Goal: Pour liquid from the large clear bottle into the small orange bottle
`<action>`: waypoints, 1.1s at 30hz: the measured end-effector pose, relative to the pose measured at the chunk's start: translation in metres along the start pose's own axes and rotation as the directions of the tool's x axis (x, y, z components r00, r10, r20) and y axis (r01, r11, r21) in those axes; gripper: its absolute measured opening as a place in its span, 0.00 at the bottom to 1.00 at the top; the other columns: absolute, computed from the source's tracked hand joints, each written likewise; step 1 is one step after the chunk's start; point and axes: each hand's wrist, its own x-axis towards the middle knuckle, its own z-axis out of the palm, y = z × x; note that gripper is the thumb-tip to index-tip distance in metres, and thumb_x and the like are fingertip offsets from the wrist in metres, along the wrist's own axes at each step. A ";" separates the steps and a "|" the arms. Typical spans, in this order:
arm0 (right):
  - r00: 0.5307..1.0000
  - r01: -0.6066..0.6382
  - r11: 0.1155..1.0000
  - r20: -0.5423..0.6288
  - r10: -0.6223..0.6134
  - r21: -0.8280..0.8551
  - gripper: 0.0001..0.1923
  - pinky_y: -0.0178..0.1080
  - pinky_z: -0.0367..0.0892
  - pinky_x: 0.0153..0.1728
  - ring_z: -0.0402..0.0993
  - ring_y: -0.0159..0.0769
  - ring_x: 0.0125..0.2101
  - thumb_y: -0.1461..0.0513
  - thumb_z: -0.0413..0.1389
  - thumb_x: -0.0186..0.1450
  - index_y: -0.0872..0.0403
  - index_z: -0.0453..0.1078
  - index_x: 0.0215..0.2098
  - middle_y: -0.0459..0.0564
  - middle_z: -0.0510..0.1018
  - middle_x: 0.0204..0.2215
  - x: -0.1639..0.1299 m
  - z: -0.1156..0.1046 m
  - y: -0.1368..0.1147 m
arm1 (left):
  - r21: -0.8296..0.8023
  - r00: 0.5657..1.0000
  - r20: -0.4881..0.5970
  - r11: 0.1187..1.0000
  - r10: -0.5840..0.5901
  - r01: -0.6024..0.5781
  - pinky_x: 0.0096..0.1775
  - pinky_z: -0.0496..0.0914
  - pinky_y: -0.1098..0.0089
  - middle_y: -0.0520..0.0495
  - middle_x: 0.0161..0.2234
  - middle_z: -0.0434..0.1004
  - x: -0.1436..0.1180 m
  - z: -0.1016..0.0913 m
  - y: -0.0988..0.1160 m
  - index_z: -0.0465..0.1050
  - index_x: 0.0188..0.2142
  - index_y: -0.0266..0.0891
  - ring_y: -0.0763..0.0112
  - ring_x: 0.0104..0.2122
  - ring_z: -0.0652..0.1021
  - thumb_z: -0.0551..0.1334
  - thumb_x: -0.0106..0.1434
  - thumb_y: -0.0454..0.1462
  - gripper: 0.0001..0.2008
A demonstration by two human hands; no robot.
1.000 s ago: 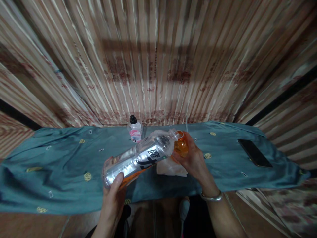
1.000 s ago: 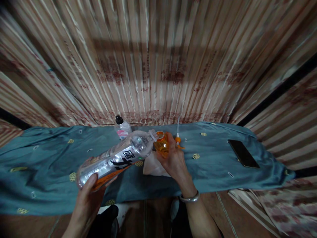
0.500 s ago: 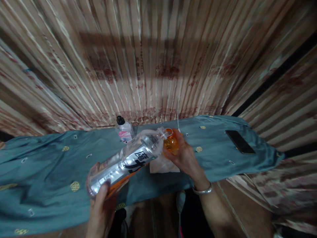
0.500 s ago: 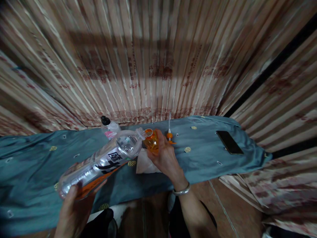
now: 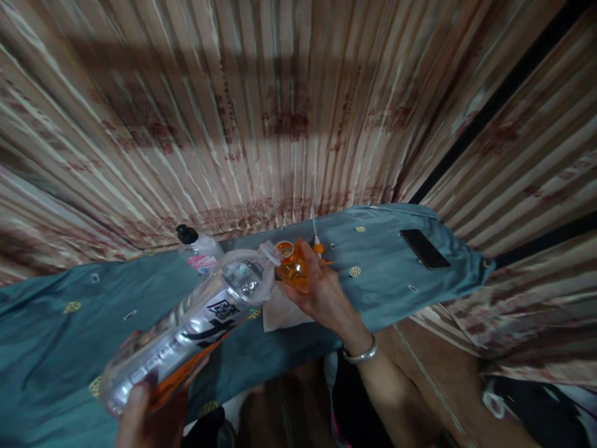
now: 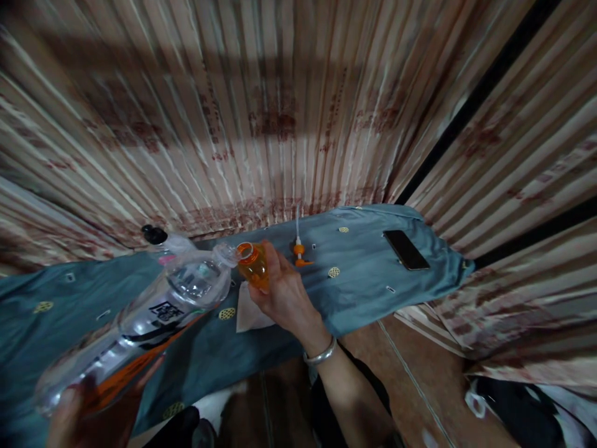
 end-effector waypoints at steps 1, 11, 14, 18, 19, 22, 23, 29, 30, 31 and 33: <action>1.000 0.005 1.000 -0.001 -0.005 -0.003 0.50 0.55 0.79 0.56 0.80 0.53 0.57 0.64 0.63 0.64 0.56 0.41 0.76 0.66 0.77 0.60 0.000 0.000 0.000 | 0.003 0.999 -0.045 1.000 -0.004 0.004 0.59 0.76 0.63 0.60 0.66 0.73 -0.001 0.001 0.001 0.77 0.57 0.58 0.49 0.72 0.62 0.75 0.53 0.55 0.32; 1.000 -0.015 0.999 -0.025 0.016 0.032 0.48 0.55 0.80 0.54 0.80 0.54 0.58 0.64 0.63 0.65 0.55 0.43 0.76 0.64 0.77 0.61 -0.004 0.002 0.001 | 0.020 0.995 -0.091 0.999 0.038 -0.036 0.60 0.76 0.49 0.51 0.58 0.81 -0.005 0.018 0.008 0.79 0.54 0.53 0.39 0.69 0.67 0.79 0.43 0.55 0.38; 0.999 -0.029 0.999 -0.019 0.030 0.035 0.48 0.55 0.80 0.55 0.80 0.54 0.58 0.65 0.63 0.64 0.54 0.44 0.76 0.63 0.78 0.61 -0.004 0.002 0.001 | 0.018 0.995 -0.093 0.999 0.029 -0.027 0.60 0.75 0.50 0.51 0.58 0.81 -0.004 0.017 0.007 0.79 0.54 0.52 0.40 0.69 0.67 0.79 0.45 0.55 0.37; 0.999 -0.046 0.999 -0.006 0.046 0.025 0.48 0.55 0.80 0.55 0.79 0.54 0.58 0.65 0.64 0.63 0.53 0.45 0.75 0.63 0.78 0.61 -0.003 0.001 0.000 | 0.002 0.996 -0.079 0.999 0.045 -0.045 0.56 0.78 0.52 0.48 0.57 0.82 -0.003 0.015 0.006 0.79 0.53 0.51 0.38 0.66 0.70 0.79 0.45 0.54 0.35; 0.999 -0.040 0.999 -0.010 0.040 0.023 0.48 0.55 0.80 0.55 0.79 0.54 0.58 0.65 0.64 0.63 0.54 0.46 0.75 0.64 0.77 0.61 -0.003 0.001 0.000 | -0.008 0.996 -0.077 0.999 0.051 -0.052 0.54 0.79 0.53 0.48 0.56 0.82 -0.002 0.014 0.005 0.79 0.53 0.51 0.39 0.65 0.72 0.79 0.45 0.53 0.35; 0.999 -0.026 1.000 -0.021 0.026 0.016 0.47 0.54 0.80 0.54 0.80 0.54 0.58 0.65 0.63 0.63 0.55 0.46 0.74 0.65 0.78 0.61 -0.003 0.000 0.000 | -0.031 0.994 -0.073 0.996 0.077 -0.079 0.49 0.81 0.56 0.49 0.53 0.84 0.002 0.010 0.002 0.79 0.53 0.52 0.43 0.59 0.78 0.80 0.45 0.51 0.35; 0.999 -0.028 1.000 -0.019 0.029 0.012 0.47 0.54 0.80 0.54 0.80 0.54 0.58 0.65 0.63 0.63 0.55 0.47 0.74 0.65 0.78 0.61 -0.003 0.000 0.000 | -0.036 0.994 -0.069 0.996 0.082 -0.085 0.48 0.82 0.57 0.48 0.52 0.84 0.003 0.009 0.001 0.79 0.54 0.51 0.44 0.58 0.79 0.79 0.46 0.50 0.35; 0.999 -0.050 0.999 -0.014 0.050 0.000 0.46 0.53 0.81 0.53 0.82 0.54 0.55 0.63 0.63 0.63 0.54 0.47 0.74 0.63 0.79 0.60 -0.004 0.001 0.001 | -0.013 0.992 -0.068 0.994 0.103 -0.104 0.53 0.80 0.53 0.48 0.50 0.85 0.001 0.008 0.001 0.78 0.52 0.50 0.45 0.58 0.79 0.77 0.50 0.49 0.30; 0.999 -0.045 0.999 -0.019 0.045 -0.001 0.46 0.53 0.81 0.53 0.82 0.53 0.55 0.63 0.63 0.64 0.55 0.48 0.74 0.64 0.79 0.60 -0.004 0.001 0.002 | -0.005 0.993 -0.063 0.995 0.097 -0.097 0.54 0.79 0.52 0.48 0.51 0.85 0.000 0.009 0.002 0.78 0.52 0.51 0.45 0.59 0.79 0.77 0.51 0.49 0.30; 0.999 -0.042 0.999 -0.021 0.042 -0.002 0.46 0.53 0.81 0.53 0.82 0.53 0.55 0.63 0.63 0.64 0.55 0.48 0.74 0.64 0.79 0.60 -0.004 0.001 0.002 | -0.002 0.994 -0.057 0.996 0.089 -0.089 0.56 0.78 0.51 0.49 0.52 0.85 -0.001 0.011 0.003 0.78 0.53 0.51 0.45 0.60 0.78 0.77 0.51 0.50 0.30; 0.999 -0.040 0.999 -0.022 0.040 -0.003 0.46 0.53 0.80 0.53 0.82 0.53 0.55 0.64 0.63 0.64 0.55 0.47 0.75 0.64 0.78 0.60 -0.004 0.001 0.002 | -0.008 0.997 -0.042 0.997 0.071 -0.071 0.58 0.76 0.51 0.50 0.56 0.83 -0.004 0.014 0.005 0.78 0.54 0.52 0.45 0.63 0.75 0.77 0.51 0.51 0.31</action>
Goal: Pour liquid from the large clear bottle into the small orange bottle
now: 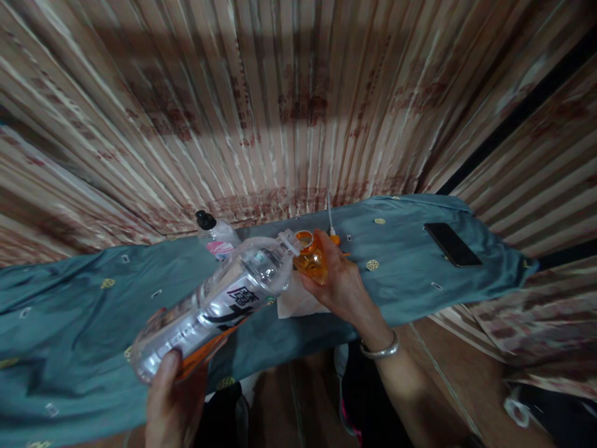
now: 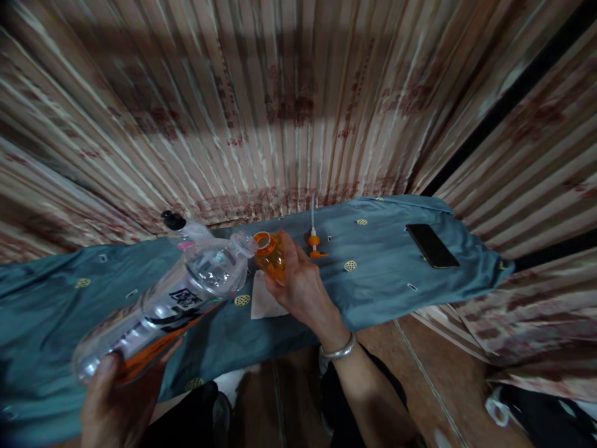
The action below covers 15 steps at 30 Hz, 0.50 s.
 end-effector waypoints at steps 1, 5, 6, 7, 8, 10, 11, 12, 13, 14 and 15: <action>1.000 -0.001 1.000 0.000 0.001 0.000 0.46 0.53 0.80 0.53 0.82 0.53 0.55 0.63 0.63 0.64 0.54 0.47 0.75 0.63 0.79 0.60 0.000 0.000 0.000 | -0.005 1.000 0.005 1.000 -0.007 0.007 0.59 0.76 0.52 0.50 0.57 0.82 -0.001 0.001 0.001 0.78 0.55 0.52 0.45 0.64 0.74 0.78 0.50 0.51 0.33; 1.000 -0.008 1.000 -0.004 0.008 0.000 0.45 0.53 0.81 0.52 0.82 0.53 0.54 0.63 0.62 0.63 0.55 0.49 0.74 0.63 0.80 0.59 0.000 0.000 0.001 | -0.014 1.000 0.000 1.000 -0.026 0.026 0.54 0.78 0.58 0.50 0.62 0.78 -0.003 0.004 0.002 0.78 0.56 0.52 0.42 0.69 0.67 0.80 0.46 0.52 0.37; 1.000 -0.009 1.000 -0.005 0.009 0.001 0.45 0.53 0.81 0.52 0.82 0.53 0.54 0.62 0.62 0.63 0.56 0.49 0.74 0.64 0.80 0.59 0.000 0.000 0.001 | -0.016 1.000 -0.003 1.000 -0.025 0.025 0.51 0.79 0.60 0.50 0.63 0.77 -0.003 0.004 0.001 0.78 0.57 0.53 0.41 0.70 0.65 0.80 0.46 0.52 0.38; 1.000 -0.011 1.000 -0.006 0.011 0.003 0.45 0.52 0.81 0.51 0.82 0.53 0.54 0.62 0.62 0.63 0.56 0.50 0.74 0.64 0.80 0.59 0.000 0.000 0.001 | -0.019 1.000 -0.002 1.000 -0.022 0.022 0.50 0.80 0.61 0.50 0.64 0.76 -0.002 0.003 0.001 0.77 0.57 0.53 0.40 0.71 0.64 0.80 0.46 0.52 0.38; 1.000 -0.017 1.000 -0.005 0.017 0.004 0.45 0.52 0.81 0.51 0.82 0.53 0.54 0.62 0.62 0.63 0.56 0.50 0.74 0.64 0.80 0.59 0.000 0.000 0.001 | -0.023 1.000 0.003 1.000 -0.020 0.020 0.48 0.80 0.61 0.50 0.64 0.75 -0.002 0.003 0.000 0.77 0.58 0.53 0.39 0.71 0.63 0.80 0.46 0.51 0.39; 1.000 -0.030 1.000 0.000 0.030 0.003 0.46 0.53 0.82 0.50 0.83 0.53 0.53 0.61 0.63 0.63 0.55 0.49 0.75 0.63 0.80 0.59 0.000 0.000 0.001 | -0.034 1.000 0.013 0.999 -0.015 0.016 0.46 0.81 0.61 0.48 0.64 0.75 0.000 0.001 -0.002 0.75 0.60 0.52 0.38 0.70 0.65 0.79 0.48 0.51 0.39; 0.999 -0.037 0.999 0.000 0.037 0.001 0.46 0.53 0.82 0.50 0.83 0.54 0.52 0.61 0.63 0.63 0.55 0.49 0.75 0.63 0.80 0.59 -0.001 0.000 0.001 | -0.041 1.000 0.016 0.999 -0.011 0.011 0.46 0.81 0.61 0.48 0.64 0.75 0.002 0.000 -0.003 0.75 0.60 0.52 0.38 0.69 0.67 0.79 0.48 0.50 0.39; 0.999 -0.043 0.999 -0.001 0.043 -0.002 0.46 0.53 0.82 0.49 0.83 0.54 0.52 0.61 0.63 0.64 0.55 0.48 0.75 0.63 0.80 0.59 -0.001 0.000 0.001 | -0.049 1.000 0.021 0.999 -0.006 0.007 0.46 0.82 0.61 0.47 0.64 0.76 0.003 -0.001 -0.003 0.76 0.59 0.51 0.39 0.68 0.68 0.79 0.48 0.50 0.38; 0.999 -0.046 0.999 -0.003 0.046 -0.004 0.46 0.53 0.82 0.49 0.83 0.54 0.52 0.60 0.63 0.64 0.55 0.48 0.75 0.63 0.80 0.59 -0.001 0.000 0.001 | -0.057 1.000 0.027 0.998 0.002 -0.001 0.45 0.82 0.61 0.47 0.63 0.76 0.003 -0.001 -0.004 0.76 0.58 0.51 0.40 0.66 0.70 0.79 0.48 0.50 0.38; 0.999 -0.047 0.999 -0.004 0.047 -0.005 0.46 0.53 0.81 0.50 0.83 0.54 0.53 0.60 0.63 0.64 0.54 0.49 0.75 0.63 0.79 0.60 -0.001 -0.001 0.001 | -0.065 0.999 0.034 0.998 0.011 -0.008 0.45 0.82 0.62 0.46 0.63 0.77 0.004 -0.002 -0.005 0.77 0.58 0.50 0.41 0.65 0.72 0.80 0.47 0.49 0.38; 0.999 -0.046 0.999 -0.005 0.046 -0.005 0.46 0.53 0.81 0.51 0.82 0.54 0.54 0.59 0.63 0.64 0.54 0.49 0.75 0.63 0.79 0.60 -0.001 -0.001 0.001 | -0.068 0.999 0.043 0.998 0.014 -0.012 0.45 0.82 0.62 0.45 0.62 0.77 0.003 -0.002 -0.005 0.78 0.57 0.49 0.42 0.64 0.73 0.80 0.46 0.49 0.38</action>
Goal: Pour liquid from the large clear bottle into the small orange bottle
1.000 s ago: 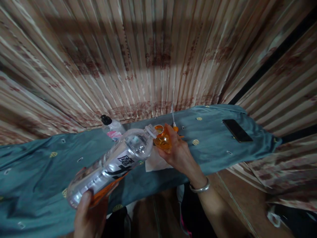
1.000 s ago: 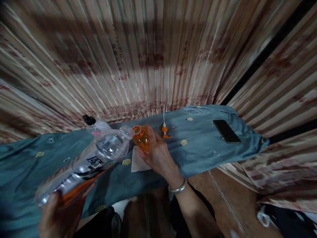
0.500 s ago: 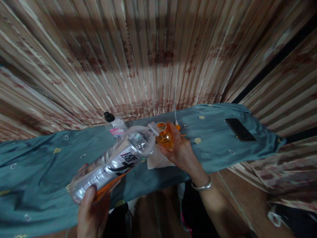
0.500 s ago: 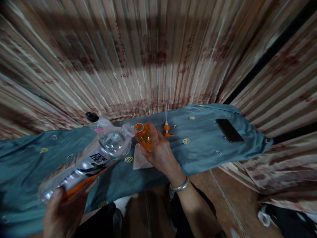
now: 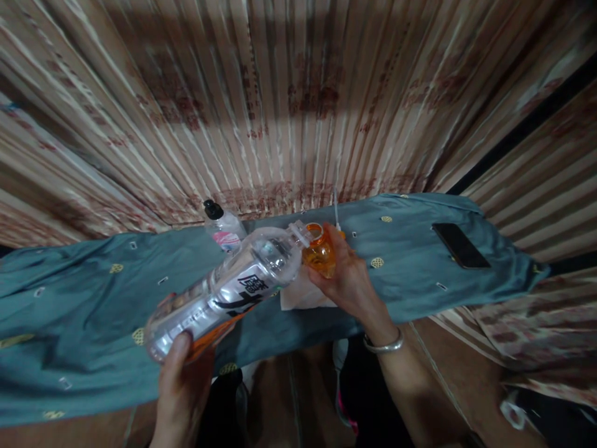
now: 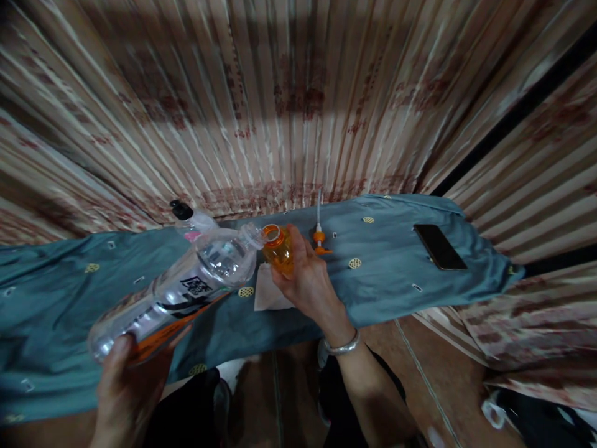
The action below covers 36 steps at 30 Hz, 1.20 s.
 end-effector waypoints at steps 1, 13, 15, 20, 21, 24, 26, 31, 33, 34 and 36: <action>1.000 0.001 1.000 0.000 -0.001 0.002 0.45 0.53 0.81 0.52 0.82 0.54 0.55 0.59 0.63 0.64 0.54 0.49 0.75 0.62 0.78 0.61 0.000 0.000 0.000 | -0.001 1.000 0.002 1.000 0.004 -0.004 0.45 0.82 0.63 0.45 0.62 0.78 -0.001 0.000 0.000 0.78 0.56 0.48 0.43 0.62 0.75 0.80 0.46 0.49 0.38; 1.000 0.007 1.000 -0.021 -0.007 -0.005 0.46 0.53 0.81 0.49 0.84 0.54 0.51 0.54 0.65 0.63 0.55 0.53 0.73 0.62 0.82 0.57 -0.003 -0.002 0.009 | -0.003 1.000 0.015 1.000 0.023 -0.023 0.48 0.80 0.56 0.42 0.60 0.78 -0.001 -0.003 -0.008 0.75 0.60 0.48 0.42 0.60 0.76 0.79 0.49 0.50 0.39; 1.000 -0.001 1.000 -0.022 0.001 -0.007 0.46 0.53 0.81 0.50 0.84 0.54 0.51 0.54 0.65 0.63 0.55 0.53 0.73 0.63 0.81 0.58 -0.003 -0.002 0.009 | -0.008 1.000 0.017 1.000 0.023 -0.023 0.49 0.80 0.56 0.42 0.61 0.77 -0.001 -0.003 -0.008 0.75 0.61 0.49 0.42 0.61 0.75 0.78 0.51 0.50 0.38; 1.000 -0.025 1.000 -0.012 0.025 -0.004 0.45 0.53 0.81 0.50 0.83 0.54 0.52 0.54 0.64 0.63 0.55 0.54 0.73 0.62 0.81 0.58 -0.003 -0.003 0.007 | -0.046 1.000 0.003 0.999 0.028 -0.028 0.47 0.81 0.59 0.46 0.60 0.78 -0.005 0.002 -0.006 0.75 0.59 0.52 0.47 0.59 0.77 0.79 0.51 0.48 0.36; 1.000 -0.023 1.000 -0.016 0.023 -0.003 0.45 0.53 0.81 0.50 0.84 0.54 0.52 0.54 0.64 0.63 0.55 0.54 0.73 0.62 0.81 0.58 -0.003 -0.003 0.007 | -0.054 1.000 -0.002 0.998 0.031 -0.032 0.47 0.81 0.60 0.48 0.60 0.78 -0.006 0.003 -0.006 0.76 0.58 0.53 0.48 0.58 0.78 0.79 0.50 0.48 0.36; 1.000 -0.007 1.000 -0.028 0.007 0.005 0.45 0.53 0.81 0.50 0.84 0.53 0.51 0.53 0.64 0.63 0.55 0.54 0.73 0.62 0.82 0.57 -0.003 -0.003 0.007 | -0.062 0.999 -0.013 0.998 0.033 -0.033 0.45 0.81 0.61 0.50 0.58 0.80 -0.006 0.004 -0.005 0.76 0.58 0.55 0.50 0.56 0.80 0.80 0.49 0.48 0.36; 1.000 -0.010 1.000 -0.027 0.010 0.005 0.45 0.53 0.81 0.50 0.84 0.53 0.52 0.53 0.64 0.63 0.55 0.54 0.73 0.62 0.82 0.57 -0.003 -0.003 0.007 | -0.059 1.000 -0.015 0.998 0.025 -0.026 0.45 0.81 0.60 0.50 0.58 0.80 -0.006 0.003 -0.005 0.76 0.59 0.55 0.50 0.54 0.80 0.80 0.49 0.48 0.37; 0.999 -0.038 0.999 -0.003 0.038 -0.001 0.45 0.54 0.81 0.51 0.83 0.55 0.52 0.53 0.65 0.63 0.56 0.54 0.73 0.64 0.80 0.60 -0.004 -0.004 0.005 | -0.047 1.000 -0.012 0.999 0.020 -0.021 0.45 0.81 0.58 0.47 0.57 0.81 -0.006 0.002 -0.004 0.74 0.60 0.53 0.49 0.54 0.81 0.80 0.49 0.49 0.39; 0.999 -0.034 0.999 0.003 0.034 0.001 0.45 0.54 0.80 0.52 0.83 0.55 0.54 0.53 0.65 0.63 0.55 0.53 0.73 0.63 0.79 0.61 -0.004 -0.005 0.004 | -0.044 0.999 -0.018 0.999 0.029 -0.029 0.44 0.81 0.60 0.48 0.57 0.80 -0.007 0.002 -0.004 0.74 0.59 0.54 0.50 0.53 0.81 0.80 0.49 0.49 0.38; 1.000 -0.027 1.000 0.004 0.027 0.001 0.45 0.54 0.80 0.53 0.82 0.55 0.54 0.53 0.64 0.64 0.54 0.52 0.74 0.62 0.79 0.61 -0.004 -0.004 0.004 | -0.043 0.999 -0.019 0.999 0.032 -0.033 0.43 0.81 0.61 0.48 0.57 0.80 -0.007 0.002 -0.003 0.74 0.59 0.54 0.51 0.53 0.81 0.80 0.49 0.49 0.38; 1.000 -0.013 1.000 0.002 0.013 -0.001 0.45 0.55 0.79 0.53 0.82 0.55 0.55 0.54 0.64 0.64 0.54 0.51 0.74 0.62 0.79 0.61 -0.005 -0.004 0.005 | -0.042 0.999 -0.017 0.999 0.031 -0.031 0.44 0.81 0.61 0.49 0.57 0.80 -0.007 0.003 -0.003 0.74 0.60 0.55 0.51 0.53 0.81 0.80 0.49 0.48 0.38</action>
